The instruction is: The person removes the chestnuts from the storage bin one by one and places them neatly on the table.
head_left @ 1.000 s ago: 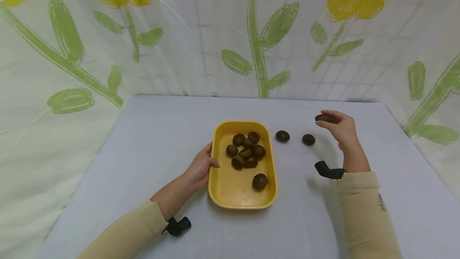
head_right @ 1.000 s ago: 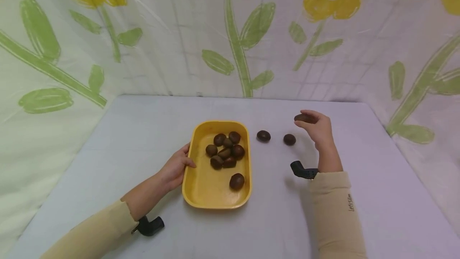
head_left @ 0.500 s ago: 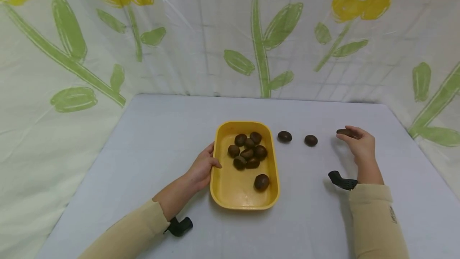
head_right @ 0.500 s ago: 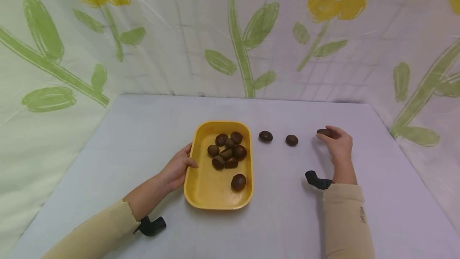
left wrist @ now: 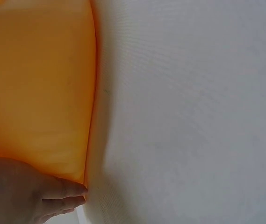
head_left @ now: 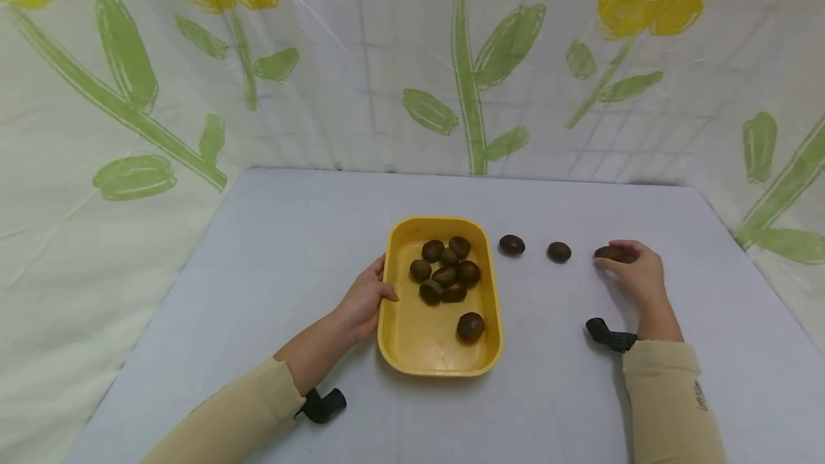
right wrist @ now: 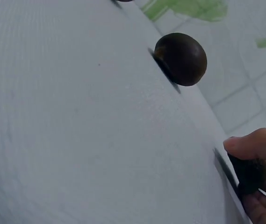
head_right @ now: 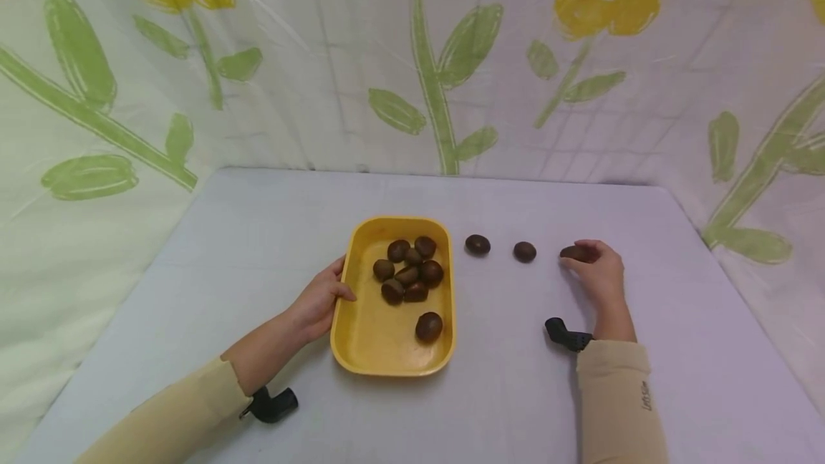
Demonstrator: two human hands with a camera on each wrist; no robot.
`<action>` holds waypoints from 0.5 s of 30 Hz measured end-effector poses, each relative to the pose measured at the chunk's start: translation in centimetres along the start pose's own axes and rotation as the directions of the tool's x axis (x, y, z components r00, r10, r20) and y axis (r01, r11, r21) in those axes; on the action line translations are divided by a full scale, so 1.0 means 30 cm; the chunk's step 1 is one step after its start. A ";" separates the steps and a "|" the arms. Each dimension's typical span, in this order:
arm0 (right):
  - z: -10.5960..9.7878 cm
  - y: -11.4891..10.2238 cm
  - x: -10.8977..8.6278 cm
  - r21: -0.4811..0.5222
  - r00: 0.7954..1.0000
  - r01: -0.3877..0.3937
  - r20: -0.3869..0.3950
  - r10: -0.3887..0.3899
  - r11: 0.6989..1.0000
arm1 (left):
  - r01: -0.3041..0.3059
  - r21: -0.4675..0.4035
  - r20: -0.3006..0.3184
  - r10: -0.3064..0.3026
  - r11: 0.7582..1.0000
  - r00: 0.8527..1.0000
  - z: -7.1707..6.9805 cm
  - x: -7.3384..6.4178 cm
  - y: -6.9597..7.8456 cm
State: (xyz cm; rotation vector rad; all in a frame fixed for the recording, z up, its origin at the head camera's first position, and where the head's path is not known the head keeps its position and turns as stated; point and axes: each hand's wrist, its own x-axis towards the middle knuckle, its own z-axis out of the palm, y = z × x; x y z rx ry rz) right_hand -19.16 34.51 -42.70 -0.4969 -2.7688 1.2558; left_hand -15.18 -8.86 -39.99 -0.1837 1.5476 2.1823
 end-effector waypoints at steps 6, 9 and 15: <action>0.009 -0.012 -0.016 -0.029 0.999 0.047 0.008 -0.046 0.998 | 0.007 0.015 -0.025 -0.007 1.000 1.000 0.001 0.000 0.000; 0.013 -0.013 -0.020 -0.036 0.999 0.045 0.020 -0.044 0.998 | 0.007 0.023 -0.029 -0.006 1.000 1.000 0.000 0.001 -0.002; 0.010 -0.016 -0.023 -0.047 0.998 0.045 0.039 -0.044 0.998 | 0.006 0.021 -0.024 -0.005 1.000 1.000 0.000 0.001 -0.005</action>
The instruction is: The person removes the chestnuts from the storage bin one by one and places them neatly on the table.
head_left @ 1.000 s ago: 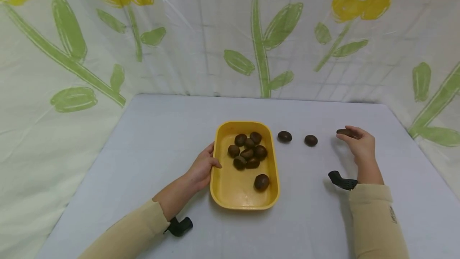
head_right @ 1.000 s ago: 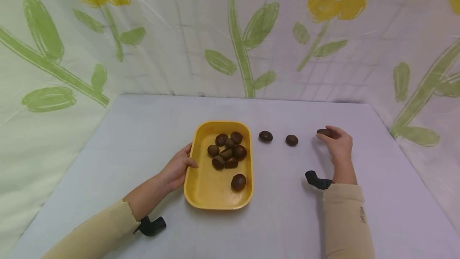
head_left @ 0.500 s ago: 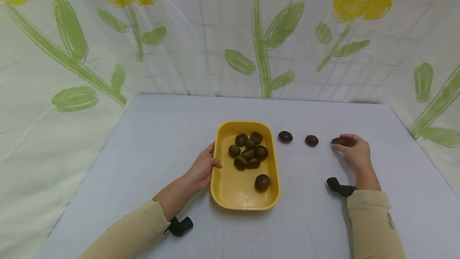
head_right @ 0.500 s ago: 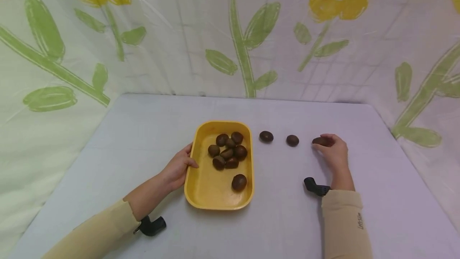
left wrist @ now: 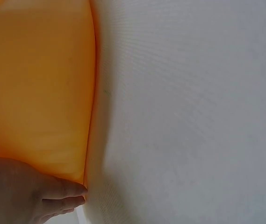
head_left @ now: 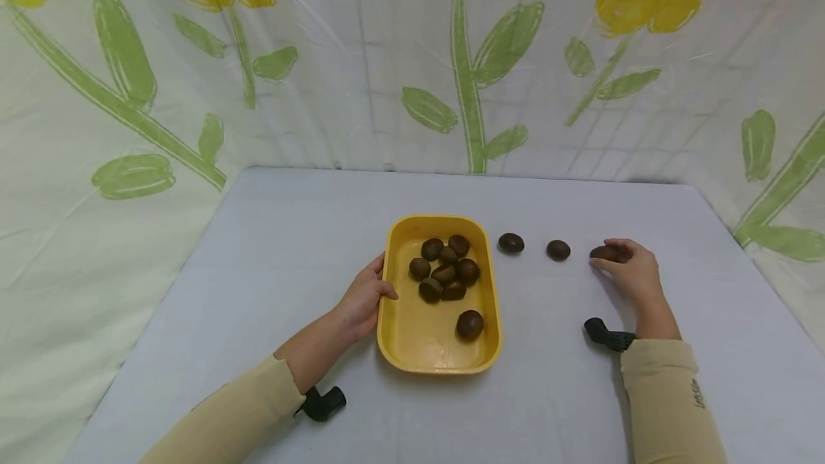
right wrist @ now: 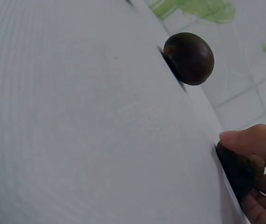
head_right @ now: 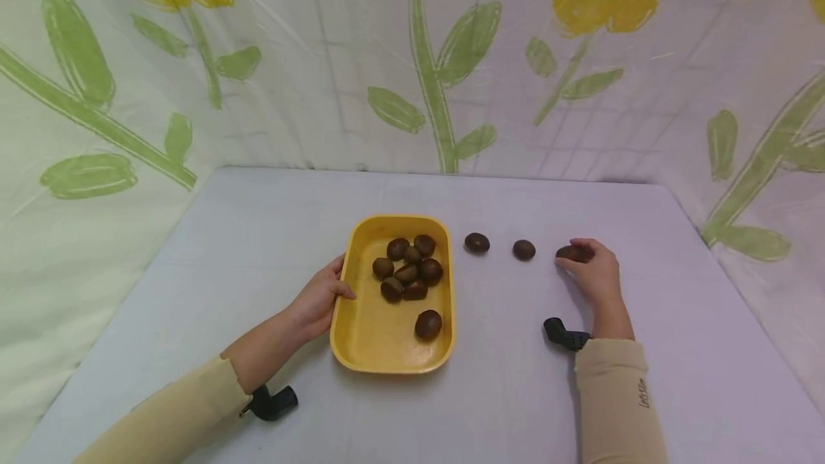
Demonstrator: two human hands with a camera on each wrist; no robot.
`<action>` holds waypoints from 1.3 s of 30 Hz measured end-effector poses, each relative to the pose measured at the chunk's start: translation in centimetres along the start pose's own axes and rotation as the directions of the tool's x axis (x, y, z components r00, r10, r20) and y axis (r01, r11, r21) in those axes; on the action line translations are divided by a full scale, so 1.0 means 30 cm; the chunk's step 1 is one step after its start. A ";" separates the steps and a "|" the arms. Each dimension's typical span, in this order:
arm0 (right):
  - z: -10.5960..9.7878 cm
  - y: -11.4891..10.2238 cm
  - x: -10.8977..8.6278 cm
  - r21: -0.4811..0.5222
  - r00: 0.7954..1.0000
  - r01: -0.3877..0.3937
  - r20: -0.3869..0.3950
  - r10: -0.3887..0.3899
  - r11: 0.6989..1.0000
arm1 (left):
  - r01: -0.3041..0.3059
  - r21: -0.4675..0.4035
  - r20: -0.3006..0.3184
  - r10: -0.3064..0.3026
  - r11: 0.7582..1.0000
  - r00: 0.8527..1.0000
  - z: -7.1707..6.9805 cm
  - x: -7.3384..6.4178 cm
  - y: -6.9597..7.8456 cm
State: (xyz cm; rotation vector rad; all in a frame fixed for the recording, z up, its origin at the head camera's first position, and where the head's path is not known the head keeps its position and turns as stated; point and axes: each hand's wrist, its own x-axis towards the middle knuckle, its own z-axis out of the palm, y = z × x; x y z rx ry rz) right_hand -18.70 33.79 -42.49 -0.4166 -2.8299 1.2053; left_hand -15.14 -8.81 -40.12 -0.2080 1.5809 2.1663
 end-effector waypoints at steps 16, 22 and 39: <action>-0.032 -0.046 0.047 0.159 0.978 -0.164 -0.099 0.181 0.974 | -0.001 -0.001 0.002 0.001 1.000 1.000 -0.004 0.005 -0.002; -0.025 -0.103 0.051 0.164 0.992 -0.111 -0.046 0.120 0.980 | -0.001 0.001 0.000 0.001 1.000 1.000 -0.005 0.003 -0.002; 0.069 -0.354 0.030 0.287 0.991 0.065 0.093 -0.096 0.956 | 0.016 -0.001 -0.026 -0.016 1.000 1.000 0.004 0.000 0.005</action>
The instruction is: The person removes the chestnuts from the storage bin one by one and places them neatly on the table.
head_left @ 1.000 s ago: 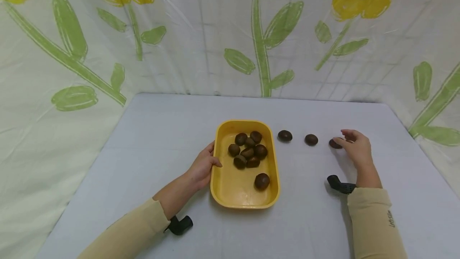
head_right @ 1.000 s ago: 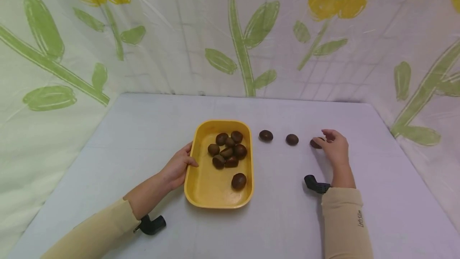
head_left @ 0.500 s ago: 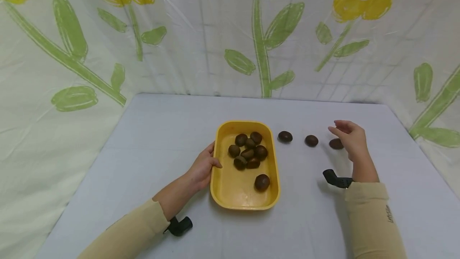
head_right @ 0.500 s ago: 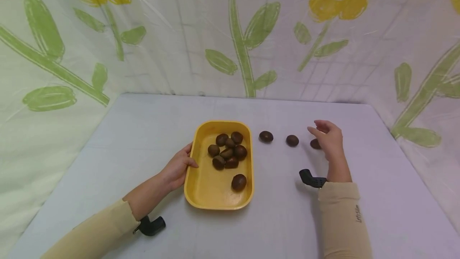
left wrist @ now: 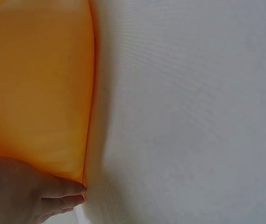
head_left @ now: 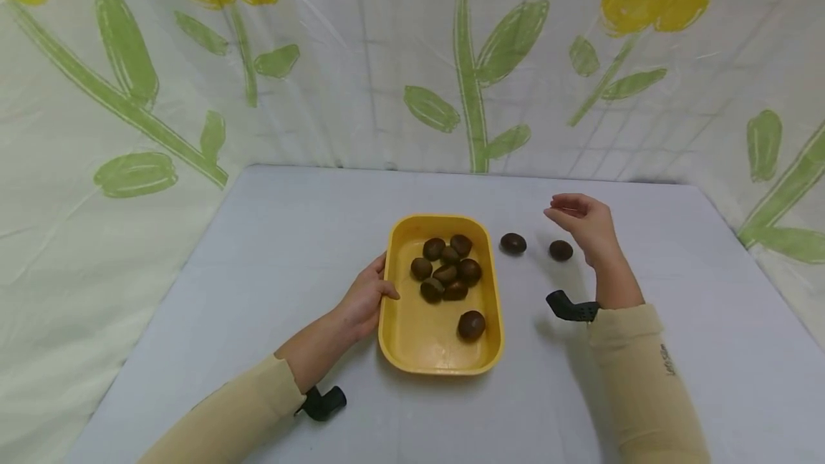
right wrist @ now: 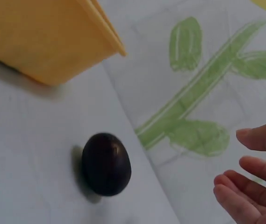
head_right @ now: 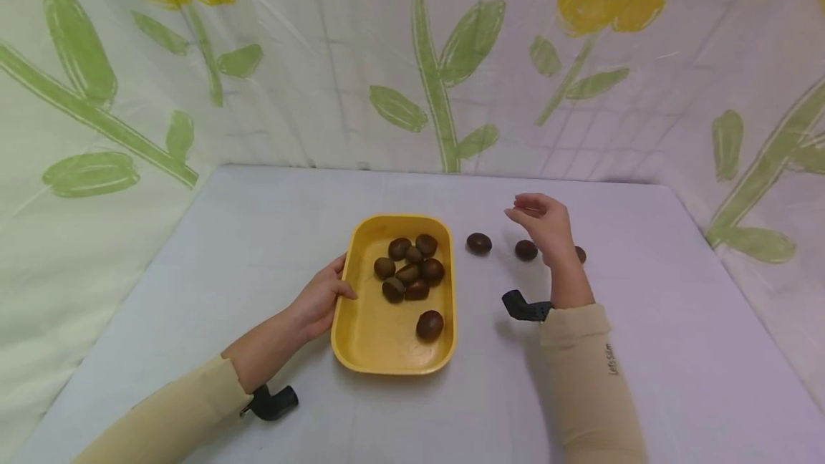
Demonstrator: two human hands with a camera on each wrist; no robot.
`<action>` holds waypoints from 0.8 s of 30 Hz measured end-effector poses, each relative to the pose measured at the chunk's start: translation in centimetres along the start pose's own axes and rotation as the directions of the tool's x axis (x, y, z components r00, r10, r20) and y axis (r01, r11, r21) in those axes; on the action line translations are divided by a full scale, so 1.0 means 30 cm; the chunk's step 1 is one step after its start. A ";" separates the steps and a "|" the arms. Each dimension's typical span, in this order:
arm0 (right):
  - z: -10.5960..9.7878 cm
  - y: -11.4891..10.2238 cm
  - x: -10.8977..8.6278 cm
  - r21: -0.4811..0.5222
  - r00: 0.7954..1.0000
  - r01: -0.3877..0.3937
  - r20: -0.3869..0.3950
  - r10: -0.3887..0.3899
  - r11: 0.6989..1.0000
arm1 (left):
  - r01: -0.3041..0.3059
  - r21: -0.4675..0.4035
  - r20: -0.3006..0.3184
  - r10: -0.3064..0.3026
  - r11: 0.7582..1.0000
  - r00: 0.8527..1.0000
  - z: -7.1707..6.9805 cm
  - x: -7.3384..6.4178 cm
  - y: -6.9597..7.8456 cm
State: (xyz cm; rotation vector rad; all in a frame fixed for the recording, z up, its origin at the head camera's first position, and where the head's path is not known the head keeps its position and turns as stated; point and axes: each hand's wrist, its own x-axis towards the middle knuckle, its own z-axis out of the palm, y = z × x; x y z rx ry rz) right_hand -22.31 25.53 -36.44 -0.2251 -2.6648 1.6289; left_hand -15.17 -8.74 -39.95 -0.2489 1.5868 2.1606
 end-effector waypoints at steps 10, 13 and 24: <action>0.112 -0.128 0.012 -0.011 0.982 0.105 0.161 -0.102 0.994 | 0.005 0.005 -0.003 -0.005 1.000 1.000 -0.003 0.006 0.004; 0.155 -0.159 0.012 0.002 0.975 0.120 0.185 -0.119 0.993 | 0.005 0.005 0.003 -0.005 1.000 1.000 -0.005 0.007 0.005; 0.289 -0.237 -0.015 0.002 0.917 0.190 0.357 -0.178 0.982 | -0.004 -0.006 0.025 0.004 1.000 1.000 -0.008 0.003 -0.002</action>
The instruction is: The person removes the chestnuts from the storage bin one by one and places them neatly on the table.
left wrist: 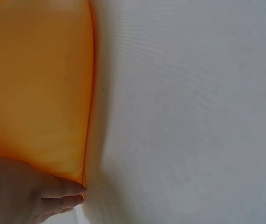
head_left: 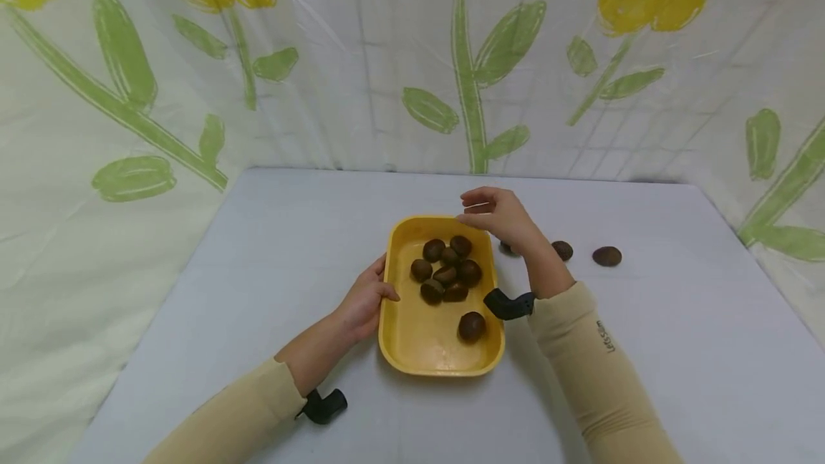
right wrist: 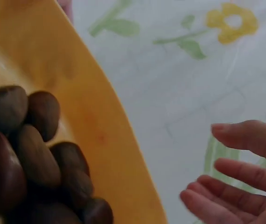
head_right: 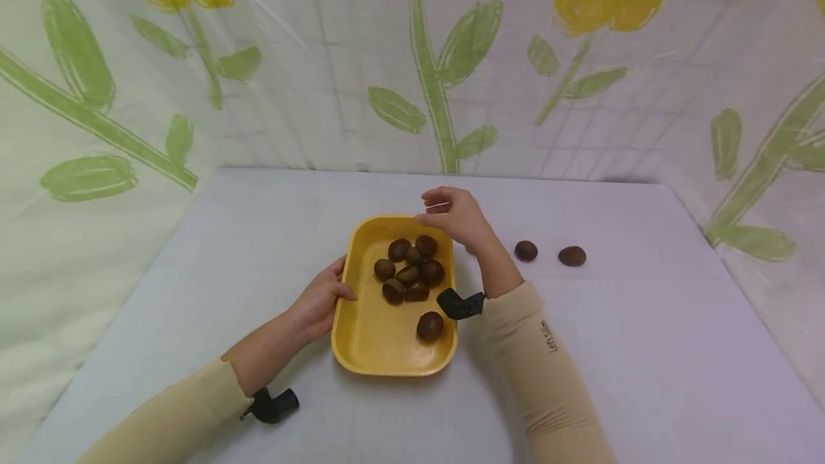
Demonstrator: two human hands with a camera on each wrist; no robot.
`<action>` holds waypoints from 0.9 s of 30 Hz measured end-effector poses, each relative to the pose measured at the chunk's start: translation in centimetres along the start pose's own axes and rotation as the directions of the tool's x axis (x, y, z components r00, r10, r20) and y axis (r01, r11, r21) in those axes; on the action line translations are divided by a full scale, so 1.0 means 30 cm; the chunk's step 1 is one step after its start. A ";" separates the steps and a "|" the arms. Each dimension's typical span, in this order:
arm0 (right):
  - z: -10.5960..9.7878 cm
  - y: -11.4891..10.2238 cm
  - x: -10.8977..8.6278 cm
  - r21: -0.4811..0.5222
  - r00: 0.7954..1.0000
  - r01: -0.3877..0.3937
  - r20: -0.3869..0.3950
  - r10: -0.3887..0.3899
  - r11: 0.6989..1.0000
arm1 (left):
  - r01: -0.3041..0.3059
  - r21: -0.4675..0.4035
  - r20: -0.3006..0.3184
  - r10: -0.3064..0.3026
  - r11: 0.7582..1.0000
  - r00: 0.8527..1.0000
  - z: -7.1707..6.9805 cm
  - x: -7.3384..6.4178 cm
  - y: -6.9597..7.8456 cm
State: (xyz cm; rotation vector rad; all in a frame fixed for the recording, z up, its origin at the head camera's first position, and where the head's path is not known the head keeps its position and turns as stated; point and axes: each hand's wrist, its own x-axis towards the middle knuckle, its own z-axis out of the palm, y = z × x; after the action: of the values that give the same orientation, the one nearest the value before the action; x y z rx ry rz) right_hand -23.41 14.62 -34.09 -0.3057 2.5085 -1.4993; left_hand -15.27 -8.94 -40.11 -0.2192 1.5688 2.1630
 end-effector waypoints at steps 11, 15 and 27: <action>0.120 -0.031 0.017 -0.045 0.977 -0.036 0.210 0.045 0.998 | -0.015 0.015 0.013 0.015 1.000 1.000 -0.001 0.000 -0.005; 0.153 -0.035 0.024 -0.100 0.969 -0.038 0.239 0.061 0.994 | -0.032 0.005 0.044 0.031 0.999 0.999 -0.003 0.002 -0.010; 0.243 -0.027 0.045 -0.294 0.942 -0.002 0.321 0.101 0.956 | -0.033 -0.042 0.068 0.036 0.999 0.997 -0.003 0.001 -0.012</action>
State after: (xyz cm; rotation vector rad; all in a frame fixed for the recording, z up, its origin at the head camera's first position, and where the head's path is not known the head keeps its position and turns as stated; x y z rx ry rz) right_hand -22.63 7.73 -36.85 -0.4896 2.4279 -0.9583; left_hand -15.15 -8.94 -40.46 -0.1302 1.5017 2.2064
